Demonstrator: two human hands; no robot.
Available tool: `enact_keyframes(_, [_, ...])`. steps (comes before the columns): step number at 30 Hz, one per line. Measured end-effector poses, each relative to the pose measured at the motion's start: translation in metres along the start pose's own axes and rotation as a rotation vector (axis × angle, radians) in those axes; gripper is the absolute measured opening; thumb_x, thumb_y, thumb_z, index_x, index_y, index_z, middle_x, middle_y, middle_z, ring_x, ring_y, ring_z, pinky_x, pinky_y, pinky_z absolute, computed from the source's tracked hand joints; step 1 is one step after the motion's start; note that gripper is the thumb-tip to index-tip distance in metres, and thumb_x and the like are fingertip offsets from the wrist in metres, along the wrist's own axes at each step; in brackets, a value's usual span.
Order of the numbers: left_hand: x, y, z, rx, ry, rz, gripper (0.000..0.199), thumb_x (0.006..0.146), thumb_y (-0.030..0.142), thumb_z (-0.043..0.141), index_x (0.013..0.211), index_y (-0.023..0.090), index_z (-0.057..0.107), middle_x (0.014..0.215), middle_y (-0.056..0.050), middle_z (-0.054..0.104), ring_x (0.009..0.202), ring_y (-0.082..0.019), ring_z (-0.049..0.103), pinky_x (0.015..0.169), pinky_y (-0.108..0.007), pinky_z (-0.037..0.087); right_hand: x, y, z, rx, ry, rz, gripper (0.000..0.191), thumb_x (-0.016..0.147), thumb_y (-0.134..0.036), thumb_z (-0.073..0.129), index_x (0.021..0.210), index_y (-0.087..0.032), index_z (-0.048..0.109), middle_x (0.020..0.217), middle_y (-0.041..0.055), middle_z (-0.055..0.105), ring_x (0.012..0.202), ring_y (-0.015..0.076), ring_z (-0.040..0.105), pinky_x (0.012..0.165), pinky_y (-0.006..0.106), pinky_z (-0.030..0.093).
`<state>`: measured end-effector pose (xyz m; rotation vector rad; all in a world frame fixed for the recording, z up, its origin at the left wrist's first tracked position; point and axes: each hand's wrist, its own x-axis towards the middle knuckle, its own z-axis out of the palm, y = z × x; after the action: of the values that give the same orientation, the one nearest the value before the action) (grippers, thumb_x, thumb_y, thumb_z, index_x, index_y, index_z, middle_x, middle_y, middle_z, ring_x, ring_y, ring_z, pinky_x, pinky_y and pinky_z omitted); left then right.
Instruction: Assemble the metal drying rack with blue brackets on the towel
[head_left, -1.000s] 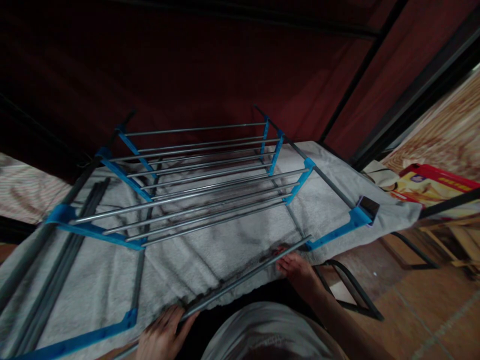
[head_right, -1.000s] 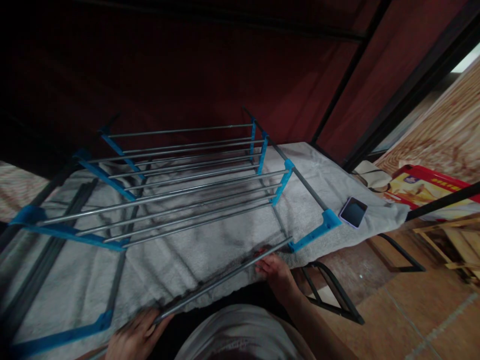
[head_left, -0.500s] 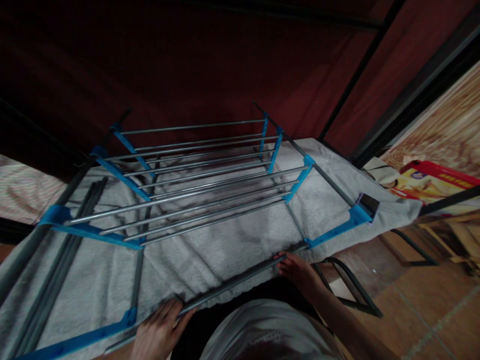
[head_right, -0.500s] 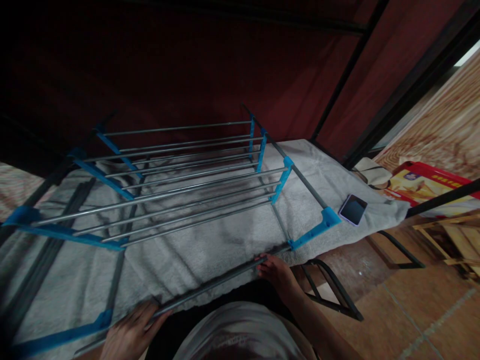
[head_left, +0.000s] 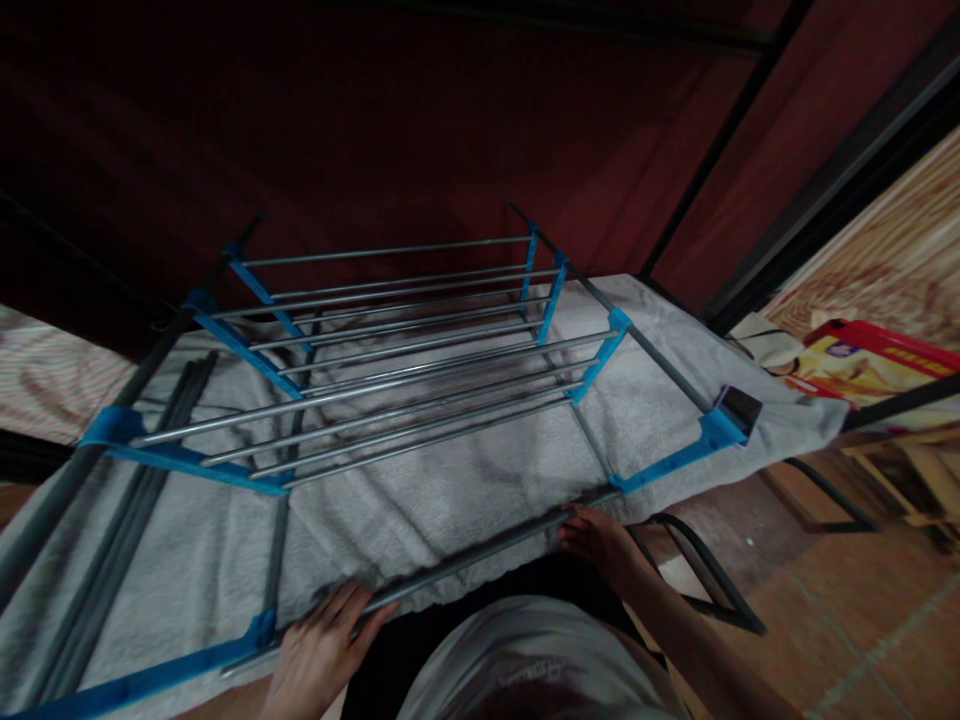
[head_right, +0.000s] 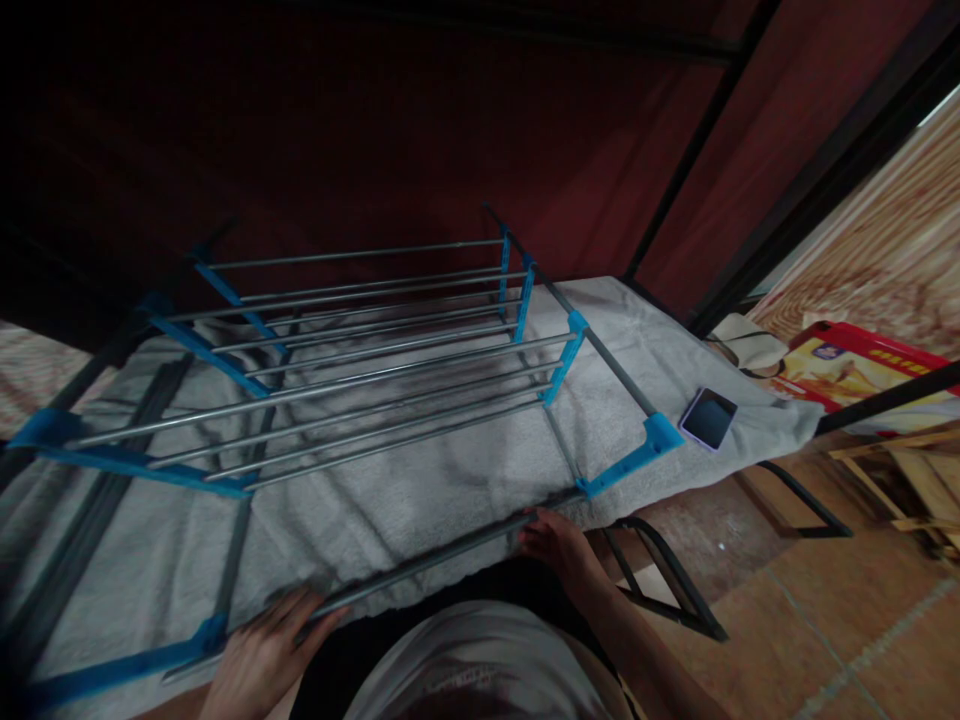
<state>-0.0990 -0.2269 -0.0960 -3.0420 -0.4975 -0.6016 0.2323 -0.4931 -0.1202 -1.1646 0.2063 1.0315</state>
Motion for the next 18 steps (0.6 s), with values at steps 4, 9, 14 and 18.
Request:
enact_keyframes(4, [0.003, 0.002, -0.002, -0.009, -0.010, 0.008, 0.039, 0.098, 0.050, 0.045, 0.085, 0.022, 0.069, 0.080, -0.001, 0.074, 0.068, -0.016, 0.071, 0.060, -0.024, 0.051, 0.000, -0.001, 0.001, -0.002, 0.010, -0.012, 0.029, 0.074, -0.042, 0.081, 0.090, -0.019, 0.071, 0.080, 0.0027, 0.072, 0.082, 0.0230, 0.071, 0.077, 0.035, 0.057])
enact_keyframes(9, [0.003, 0.005, -0.004, -0.012, 0.003, -0.007, 0.040, 0.098, 0.050, 0.045, 0.083, 0.023, 0.070, 0.079, -0.001, 0.074, 0.066, -0.016, 0.070, 0.059, -0.024, 0.050, -0.003, -0.001, -0.001, -0.023, 0.004, -0.042, 0.032, 0.074, -0.046, 0.080, 0.091, -0.020, 0.071, 0.085, 0.0057, 0.073, 0.082, 0.0241, 0.071, 0.079, 0.038, 0.057])
enact_keyframes(14, [0.004, 0.010, -0.007, -0.020, 0.027, 0.005, 0.037, 0.099, 0.045, 0.045, 0.084, 0.022, 0.069, 0.079, -0.002, 0.074, 0.064, -0.015, 0.069, 0.058, -0.024, 0.049, 0.002, -0.001, -0.007, -0.042, -0.005, 0.010, 0.030, 0.075, -0.044, 0.079, 0.092, -0.020, 0.070, 0.086, 0.0059, 0.073, 0.083, 0.0242, 0.071, 0.078, 0.036, 0.057])
enact_keyframes(18, [0.008, 0.015, -0.009, -0.028, 0.038, 0.019, 0.035, 0.101, 0.041, 0.044, 0.085, 0.022, 0.068, 0.077, -0.001, 0.074, 0.065, -0.015, 0.070, 0.060, -0.024, 0.049, 0.003, -0.002, -0.007, -0.048, 0.009, 0.006, 0.029, 0.075, -0.042, 0.079, 0.092, -0.021, 0.071, 0.084, 0.0051, 0.073, 0.081, 0.0232, 0.071, 0.076, 0.035, 0.058])
